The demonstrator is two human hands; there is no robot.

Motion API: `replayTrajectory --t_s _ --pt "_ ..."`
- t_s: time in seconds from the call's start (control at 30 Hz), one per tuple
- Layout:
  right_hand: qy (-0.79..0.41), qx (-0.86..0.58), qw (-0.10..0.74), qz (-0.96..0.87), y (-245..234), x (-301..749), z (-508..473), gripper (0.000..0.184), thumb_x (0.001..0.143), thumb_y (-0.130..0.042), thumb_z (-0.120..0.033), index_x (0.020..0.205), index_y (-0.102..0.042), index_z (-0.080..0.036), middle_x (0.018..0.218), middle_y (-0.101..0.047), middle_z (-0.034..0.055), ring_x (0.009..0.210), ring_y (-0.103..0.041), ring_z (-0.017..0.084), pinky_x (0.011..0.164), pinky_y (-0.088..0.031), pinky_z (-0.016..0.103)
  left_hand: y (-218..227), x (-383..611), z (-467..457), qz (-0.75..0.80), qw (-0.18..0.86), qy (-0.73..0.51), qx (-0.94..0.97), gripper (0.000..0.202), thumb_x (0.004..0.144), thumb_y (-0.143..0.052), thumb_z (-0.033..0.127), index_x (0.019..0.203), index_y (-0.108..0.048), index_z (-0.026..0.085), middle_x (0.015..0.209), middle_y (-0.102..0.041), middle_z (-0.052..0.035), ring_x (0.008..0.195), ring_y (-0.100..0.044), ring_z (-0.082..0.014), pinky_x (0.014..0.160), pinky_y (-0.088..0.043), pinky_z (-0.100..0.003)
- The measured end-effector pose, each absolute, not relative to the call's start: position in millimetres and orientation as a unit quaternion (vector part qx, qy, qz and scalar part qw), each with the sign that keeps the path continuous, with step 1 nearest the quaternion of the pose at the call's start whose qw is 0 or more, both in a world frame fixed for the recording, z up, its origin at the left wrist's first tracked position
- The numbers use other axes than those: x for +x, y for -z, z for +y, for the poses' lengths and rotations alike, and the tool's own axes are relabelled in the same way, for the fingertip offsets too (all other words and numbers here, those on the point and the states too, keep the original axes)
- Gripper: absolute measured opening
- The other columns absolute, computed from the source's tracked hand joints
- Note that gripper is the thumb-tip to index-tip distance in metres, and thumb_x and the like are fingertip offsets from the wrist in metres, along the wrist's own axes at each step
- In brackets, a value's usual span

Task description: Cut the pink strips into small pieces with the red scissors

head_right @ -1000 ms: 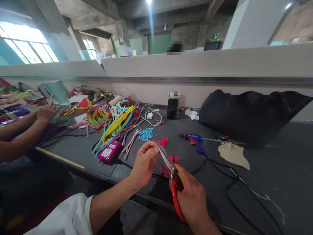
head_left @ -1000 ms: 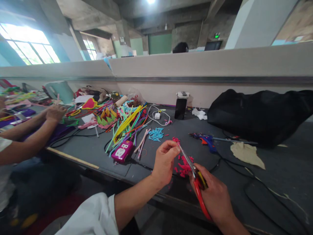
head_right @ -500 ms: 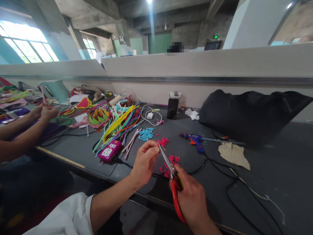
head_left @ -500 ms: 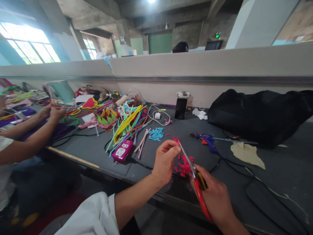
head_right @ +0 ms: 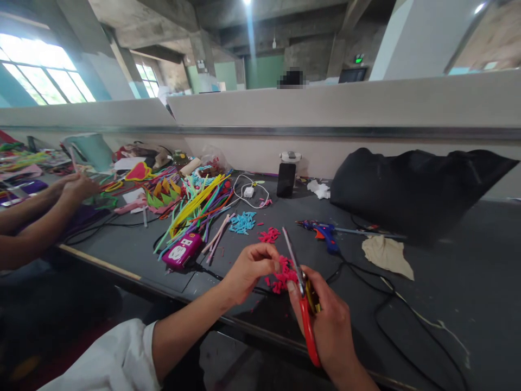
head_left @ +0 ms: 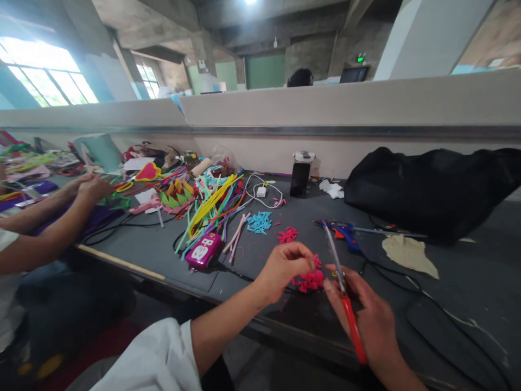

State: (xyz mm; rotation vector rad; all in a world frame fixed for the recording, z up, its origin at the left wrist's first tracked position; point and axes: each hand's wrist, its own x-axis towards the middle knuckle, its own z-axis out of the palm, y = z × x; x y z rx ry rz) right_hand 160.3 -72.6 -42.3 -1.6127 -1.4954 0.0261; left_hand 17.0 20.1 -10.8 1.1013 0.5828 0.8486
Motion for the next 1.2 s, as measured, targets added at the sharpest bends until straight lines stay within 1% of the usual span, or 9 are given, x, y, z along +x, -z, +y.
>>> replayTrajectory --t_s 0.17,0.4,0.47,0.63,0.7,0.8,0.97,1.03,1.2 --pt "-0.041 -0.642 0.482 -0.595 41 166 -73 0.036 0.084 -0.057 -0.041 0.113 -0.062 -0.020 0.098 -0.073 0.0038 0.079 -0.072 0.017 0.075 -0.056 0.025 23 21 17 0.252 0.706 -0.239 0.618 0.009 0.059 -0.066 0.015 0.061 -0.058 0.014 0.058 -0.049 0.0045 0.054 -0.041 -0.0069 0.055 -0.032 -0.021" --pt "-0.062 -0.647 0.483 -0.586 48 167 -73 0.035 0.085 -0.053 -0.038 0.113 -0.061 -0.019 0.105 -0.071 0.0051 0.086 -0.071 0.016 0.078 -0.055 0.024 24 21 15 0.247 0.597 -0.228 0.728 0.006 0.065 -0.061 0.017 0.064 -0.055 0.015 0.059 -0.048 0.0043 0.055 -0.042 -0.0080 0.056 -0.035 -0.022" --pt "-0.049 -0.654 0.483 -0.580 46 167 -71 0.036 0.085 -0.053 -0.039 0.113 -0.061 -0.019 0.104 -0.071 0.0058 0.085 -0.071 0.017 0.079 -0.054 0.026 24 21 13 0.244 0.495 -0.269 0.790 0.006 0.068 -0.061 0.019 0.066 -0.057 0.015 0.061 -0.054 0.0022 0.058 -0.047 -0.0099 0.059 -0.037 -0.023" --pt "-0.020 -0.685 0.461 -0.564 43 170 -67 0.036 0.083 -0.052 -0.044 0.108 -0.064 -0.020 0.095 -0.072 0.0043 0.079 -0.070 0.018 0.073 -0.054 0.028 27 23 8 0.192 0.097 -0.339 0.916 0.008 0.075 -0.055 0.018 0.074 -0.062 0.017 0.068 -0.059 -0.0029 0.068 -0.053 -0.0153 0.068 -0.037 -0.031" --pt "-0.027 -0.690 0.455 -0.562 42 170 -66 0.037 0.082 -0.052 -0.046 0.107 -0.065 -0.021 0.096 -0.072 0.0038 0.080 -0.070 0.019 0.074 -0.054 0.029 28 24 6 0.175 0.030 -0.341 0.923 0.009 0.076 -0.054 0.019 0.074 -0.062 0.016 0.067 -0.058 -0.0035 0.067 -0.052 -0.0157 0.067 -0.036 -0.032" --pt "-0.051 -0.693 0.461 -0.552 39 169 -68 0.038 0.083 -0.053 -0.048 0.108 -0.064 -0.021 0.094 -0.072 0.0035 0.077 -0.070 0.018 0.075 -0.054 0.030 27 25 4 0.183 0.098 -0.372 0.905 0.007 0.073 -0.055 0.015 0.071 -0.061 0.016 0.066 -0.059 -0.0030 0.066 -0.052 -0.0152 0.066 -0.036 -0.031" --pt "-0.031 -0.691 0.466 -0.552 40 165 -70 0.041 0.085 -0.052 -0.050 0.109 -0.063 -0.019 0.090 -0.073 0.0045 0.071 -0.069 0.018 0.069 -0.054 0.027 12 22 11 0.308 0.527 -0.448 0.653 0.005 0.071 -0.060 0.017 0.067 -0.061 0.016 0.062 -0.057 -0.0001 0.059 -0.050 -0.0111 0.060 -0.038 -0.025" --pt "-0.004 -0.687 0.455 -0.566 47 162 -70 0.041 0.085 -0.053 -0.049 0.112 -0.061 -0.019 0.096 -0.072 0.0055 0.075 -0.070 0.018 0.069 -0.055 0.027 6 20 16 0.308 0.638 -0.482 0.516 0.004 0.070 -0.063 0.018 0.068 -0.061 0.015 0.062 -0.056 0.0015 0.058 -0.049 -0.0097 0.061 -0.038 -0.023" --pt "0.009 -0.695 0.375 -0.613 63 154 -70 0.036 0.087 -0.052 -0.042 0.117 -0.060 -0.024 0.105 -0.071 0.0031 0.085 -0.070 0.018 0.071 -0.055 0.026 2 18 20 0.255 0.707 -0.547 0.369 0.008 0.069 -0.069 0.017 0.070 -0.062 0.015 0.062 -0.055 0.0028 0.061 -0.049 -0.0088 0.064 -0.039 -0.022"
